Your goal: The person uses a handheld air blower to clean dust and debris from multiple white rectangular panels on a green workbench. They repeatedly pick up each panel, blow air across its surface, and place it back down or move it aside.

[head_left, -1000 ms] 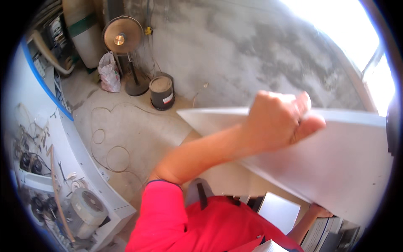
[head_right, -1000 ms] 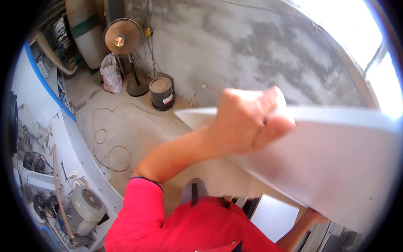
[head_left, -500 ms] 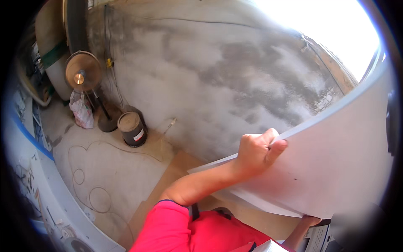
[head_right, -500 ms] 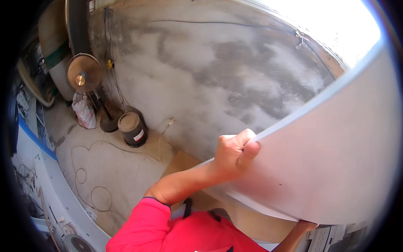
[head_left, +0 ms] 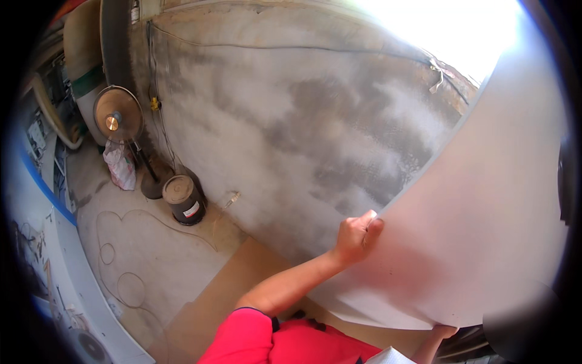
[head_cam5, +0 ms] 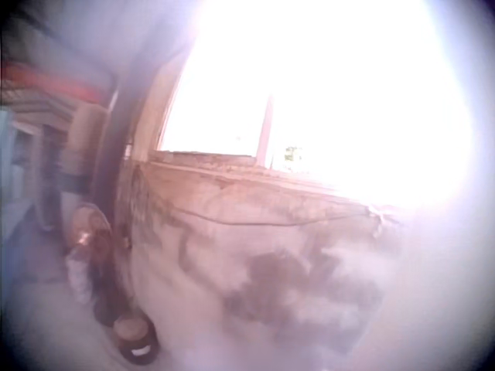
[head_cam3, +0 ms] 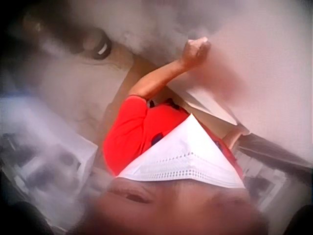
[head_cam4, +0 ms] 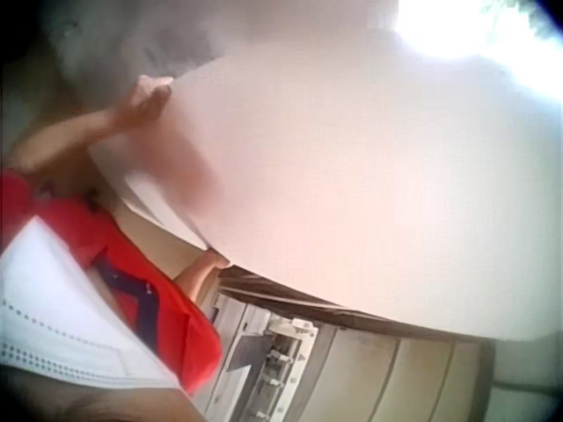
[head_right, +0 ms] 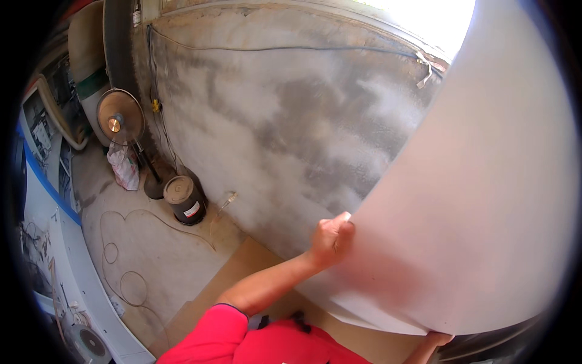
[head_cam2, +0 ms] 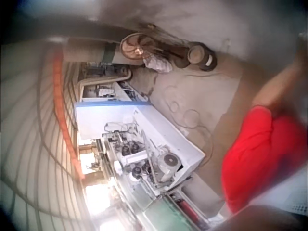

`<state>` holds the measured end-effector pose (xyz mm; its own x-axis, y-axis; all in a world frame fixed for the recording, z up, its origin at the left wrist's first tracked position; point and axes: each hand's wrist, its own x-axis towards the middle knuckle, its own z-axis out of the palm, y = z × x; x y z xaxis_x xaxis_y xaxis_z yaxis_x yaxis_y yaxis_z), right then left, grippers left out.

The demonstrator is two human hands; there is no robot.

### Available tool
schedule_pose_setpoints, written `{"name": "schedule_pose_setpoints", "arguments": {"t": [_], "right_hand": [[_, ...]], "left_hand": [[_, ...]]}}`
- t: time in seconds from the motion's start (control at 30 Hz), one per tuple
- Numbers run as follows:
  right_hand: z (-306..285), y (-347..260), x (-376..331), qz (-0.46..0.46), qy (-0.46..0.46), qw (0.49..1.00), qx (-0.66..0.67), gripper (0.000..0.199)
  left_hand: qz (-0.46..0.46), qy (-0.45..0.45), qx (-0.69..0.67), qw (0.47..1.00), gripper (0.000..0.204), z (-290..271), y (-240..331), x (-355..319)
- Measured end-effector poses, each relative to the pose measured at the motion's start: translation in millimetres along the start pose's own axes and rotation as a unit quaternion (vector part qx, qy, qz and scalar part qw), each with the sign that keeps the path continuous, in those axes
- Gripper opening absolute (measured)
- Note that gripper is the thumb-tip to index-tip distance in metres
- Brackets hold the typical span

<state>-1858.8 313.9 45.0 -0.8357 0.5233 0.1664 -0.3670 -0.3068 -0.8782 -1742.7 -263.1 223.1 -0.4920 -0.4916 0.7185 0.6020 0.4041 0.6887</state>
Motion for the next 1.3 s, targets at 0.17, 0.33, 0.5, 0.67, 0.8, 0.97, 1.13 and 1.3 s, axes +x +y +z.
{"name": "schedule_pose_setpoints", "arguments": {"t": [0.17, 0.33, 0.5, 0.67, 0.8, 0.97, 1.13, 1.3], "right_hand": [[-36, 36, 65, 0.012, -0.013, 0.998, 0.067, 0.053], [-36, 77, 105, 0.018, 0.009, 0.999, 0.048, 0.051], [-4, 109, 116, 0.019, 0.064, 0.996, -0.061, 0.049], [28, 124, 132, 0.0, 0.086, 0.98, -0.181, 0.047], [23, 136, 149, 0.005, 0.097, 0.974, -0.204, 0.045], [-22, 161, 171, 0.034, 0.105, 0.979, -0.169, 0.044], [-23, 140, 135, 0.082, 0.188, 0.978, -0.048, 0.031], [-3, 128, 120, 0.024, 0.309, 0.941, -0.133, 0.032]], "left_hand": [[-0.018, -0.005, 0.006, 1.0, 0.058, 59, -34, 1], [-0.025, -0.006, 0.049, 0.998, 0.058, 93, -78, 1], [-0.06, -0.026, 0.051, 0.997, 0.057, 105, -94, 3], [-0.033, 0.018, 0.08, 0.996, 0.055, 136, -121, 5], [-0.079, 0.016, 0.06, 0.995, 0.053, 145, -130, 13], [-0.147, -0.06, 0.183, 0.97, 0.038, 134, -164, 21], [-0.139, -0.09, 0.146, 0.975, 0.048, 126, -146, 24], [-0.19, -0.143, 0.062, 0.969, 0.044, 111, -235, -2]]}}
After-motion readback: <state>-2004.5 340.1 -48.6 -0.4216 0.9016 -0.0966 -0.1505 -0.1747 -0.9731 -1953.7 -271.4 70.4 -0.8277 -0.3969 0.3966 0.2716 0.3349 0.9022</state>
